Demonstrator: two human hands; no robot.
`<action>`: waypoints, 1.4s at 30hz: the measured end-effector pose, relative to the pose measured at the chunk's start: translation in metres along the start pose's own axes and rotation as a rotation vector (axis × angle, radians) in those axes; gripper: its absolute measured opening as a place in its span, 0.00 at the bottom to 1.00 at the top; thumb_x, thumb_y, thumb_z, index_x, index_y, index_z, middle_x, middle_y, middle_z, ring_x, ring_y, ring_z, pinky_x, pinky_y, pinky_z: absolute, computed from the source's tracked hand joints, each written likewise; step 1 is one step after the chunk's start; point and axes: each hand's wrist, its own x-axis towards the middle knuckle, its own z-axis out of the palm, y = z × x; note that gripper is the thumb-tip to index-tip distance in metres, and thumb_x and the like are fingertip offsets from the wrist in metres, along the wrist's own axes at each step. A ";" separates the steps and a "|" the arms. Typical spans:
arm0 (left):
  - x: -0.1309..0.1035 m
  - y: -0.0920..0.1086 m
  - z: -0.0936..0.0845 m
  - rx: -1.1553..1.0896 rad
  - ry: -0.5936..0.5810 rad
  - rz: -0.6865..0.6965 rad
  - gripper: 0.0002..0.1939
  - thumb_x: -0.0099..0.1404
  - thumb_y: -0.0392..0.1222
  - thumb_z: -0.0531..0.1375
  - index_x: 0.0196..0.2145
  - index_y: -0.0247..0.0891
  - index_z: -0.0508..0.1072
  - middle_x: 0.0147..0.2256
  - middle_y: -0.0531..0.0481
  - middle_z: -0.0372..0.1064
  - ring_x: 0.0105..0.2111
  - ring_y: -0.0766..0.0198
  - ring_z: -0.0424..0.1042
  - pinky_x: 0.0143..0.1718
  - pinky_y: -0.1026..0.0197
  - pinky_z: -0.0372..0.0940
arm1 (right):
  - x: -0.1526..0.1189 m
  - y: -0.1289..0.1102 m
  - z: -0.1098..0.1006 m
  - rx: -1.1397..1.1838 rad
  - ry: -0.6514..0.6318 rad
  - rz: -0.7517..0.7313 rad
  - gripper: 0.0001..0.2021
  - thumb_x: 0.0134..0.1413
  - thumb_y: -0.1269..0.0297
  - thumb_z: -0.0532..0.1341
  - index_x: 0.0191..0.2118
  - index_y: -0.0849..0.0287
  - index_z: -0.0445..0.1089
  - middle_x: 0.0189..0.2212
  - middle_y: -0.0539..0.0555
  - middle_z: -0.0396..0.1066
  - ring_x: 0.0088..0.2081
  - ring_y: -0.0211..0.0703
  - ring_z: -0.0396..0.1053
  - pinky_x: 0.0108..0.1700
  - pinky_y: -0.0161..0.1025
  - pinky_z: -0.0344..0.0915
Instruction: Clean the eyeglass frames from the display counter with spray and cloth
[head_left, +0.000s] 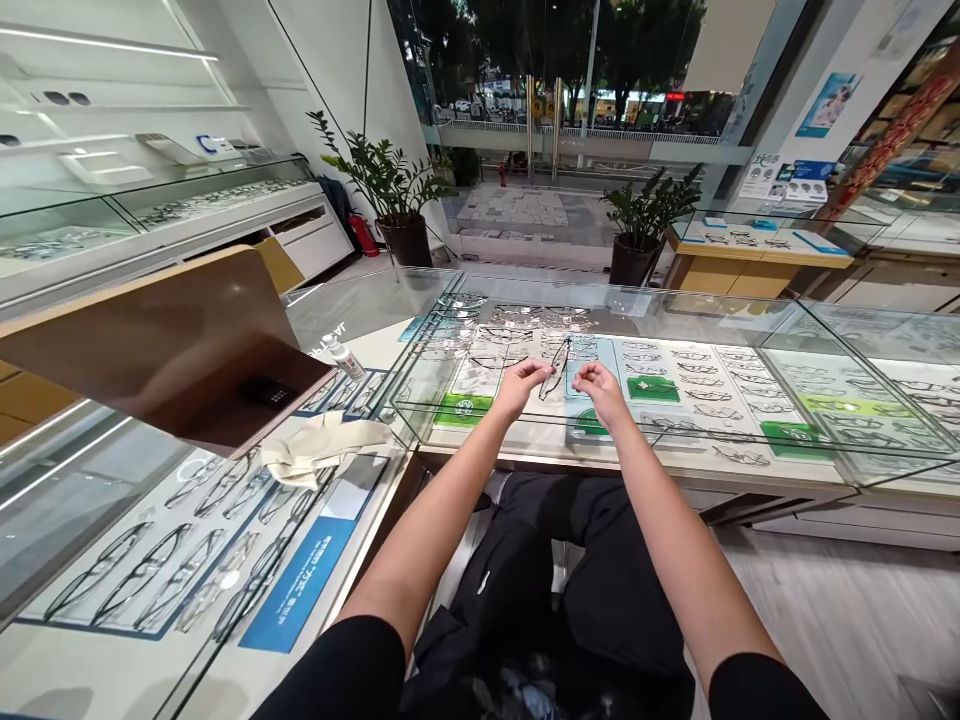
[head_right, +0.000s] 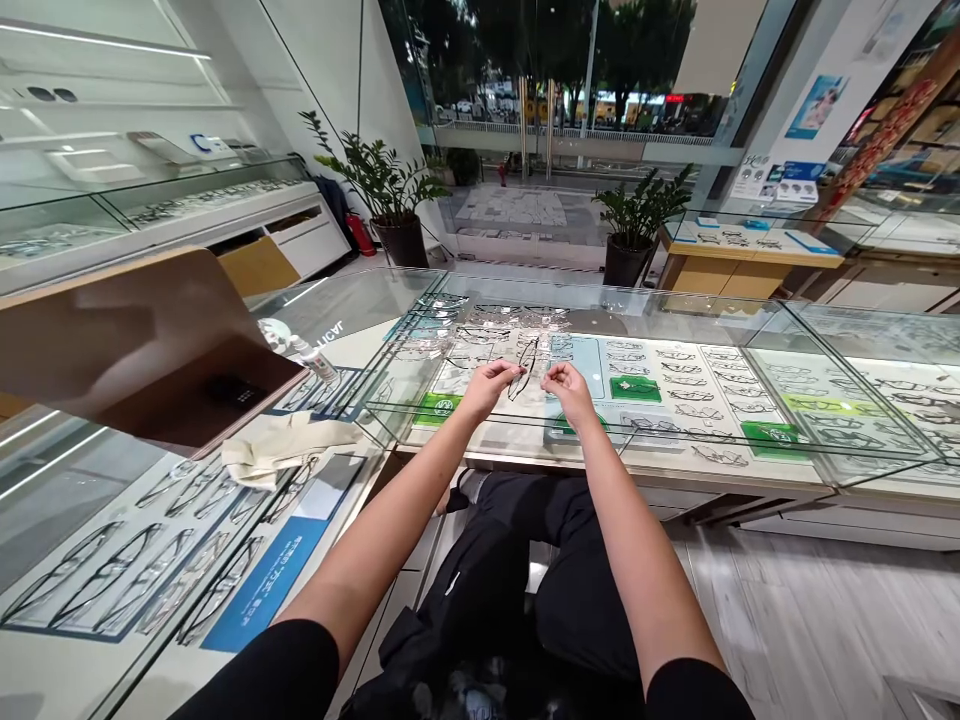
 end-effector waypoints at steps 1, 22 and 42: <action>0.000 0.000 0.000 0.005 -0.010 0.009 0.17 0.54 0.53 0.75 0.33 0.37 0.82 0.37 0.45 0.81 0.41 0.59 0.74 0.49 0.56 0.65 | 0.000 0.001 -0.001 -0.005 -0.013 -0.002 0.20 0.40 0.60 0.78 0.35 0.55 0.69 0.31 0.46 0.72 0.35 0.39 0.69 0.42 0.38 0.66; 0.008 0.011 -0.003 0.030 -0.225 -0.082 0.17 0.50 0.50 0.78 0.30 0.37 0.81 0.32 0.48 0.77 0.36 0.60 0.73 0.46 0.56 0.65 | 0.010 0.006 -0.001 -0.027 -0.066 -0.035 0.22 0.34 0.58 0.80 0.32 0.55 0.70 0.32 0.47 0.72 0.37 0.41 0.68 0.45 0.41 0.65; 0.009 0.021 -0.015 -0.109 -0.207 -0.200 0.13 0.48 0.45 0.74 0.26 0.36 0.76 0.28 0.49 0.73 0.30 0.63 0.72 0.36 0.62 0.66 | 0.004 -0.004 -0.014 0.356 -0.106 0.050 0.10 0.44 0.64 0.66 0.34 0.52 0.65 0.23 0.44 0.57 0.29 0.39 0.59 0.36 0.38 0.59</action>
